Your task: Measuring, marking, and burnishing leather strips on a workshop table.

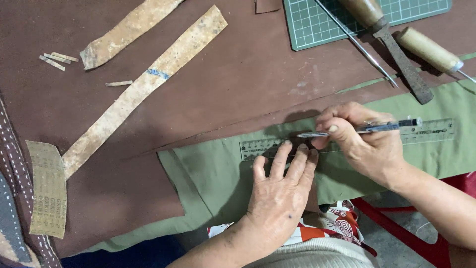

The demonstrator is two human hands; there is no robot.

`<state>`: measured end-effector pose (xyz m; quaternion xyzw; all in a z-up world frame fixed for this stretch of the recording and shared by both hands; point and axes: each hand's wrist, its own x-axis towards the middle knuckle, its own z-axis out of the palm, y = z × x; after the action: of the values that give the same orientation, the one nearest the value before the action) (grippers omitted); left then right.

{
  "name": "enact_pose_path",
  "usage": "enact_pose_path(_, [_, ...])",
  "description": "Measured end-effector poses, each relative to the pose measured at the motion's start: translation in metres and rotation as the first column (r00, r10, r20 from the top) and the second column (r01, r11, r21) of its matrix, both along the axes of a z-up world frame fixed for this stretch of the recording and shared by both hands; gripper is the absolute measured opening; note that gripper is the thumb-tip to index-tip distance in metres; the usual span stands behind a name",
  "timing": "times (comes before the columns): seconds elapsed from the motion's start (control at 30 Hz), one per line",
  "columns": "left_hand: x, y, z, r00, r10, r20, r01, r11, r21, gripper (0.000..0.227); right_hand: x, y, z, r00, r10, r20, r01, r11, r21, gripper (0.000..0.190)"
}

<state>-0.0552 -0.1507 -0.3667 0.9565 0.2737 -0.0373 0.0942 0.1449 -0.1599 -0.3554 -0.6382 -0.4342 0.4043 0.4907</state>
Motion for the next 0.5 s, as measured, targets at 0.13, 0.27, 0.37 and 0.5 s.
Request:
enact_pose_path(0.13, [0.0005, 0.0033, 0.0071, 0.999, 0.010, 0.047, -0.012, 0.999, 0.034, 0.071, 0.0009, 0.0018, -0.0041, 0.999, 0.038, -0.005, -0.037, 0.999, 0.033, 0.026])
enact_pose_path(0.27, [0.0008, 0.0032, 0.0091, 0.998, 0.013, 0.063, -0.015, 0.999, 0.038, 0.071, -0.0014, 0.0042, -0.0047, 0.999, 0.038, 0.028, -0.038, 0.999, -0.002, 0.026])
enact_pose_path(0.37, [0.0012, 0.0041, 0.0095, 0.998, 0.014, 0.060, -0.016, 1.000, 0.024, 0.066, -0.0014, 0.0076, -0.0006, 0.996, 0.067, 0.064, -0.068, 0.998, 0.008, 0.028])
enact_pose_path(0.5, [0.0017, 0.0038, 0.0104, 0.999, 0.018, 0.048, -0.021, 0.999, 0.047, 0.067, -0.0039, 0.0094, 0.0026, 0.986, 0.074, 0.148, -0.077, 0.997, 0.015, 0.026])
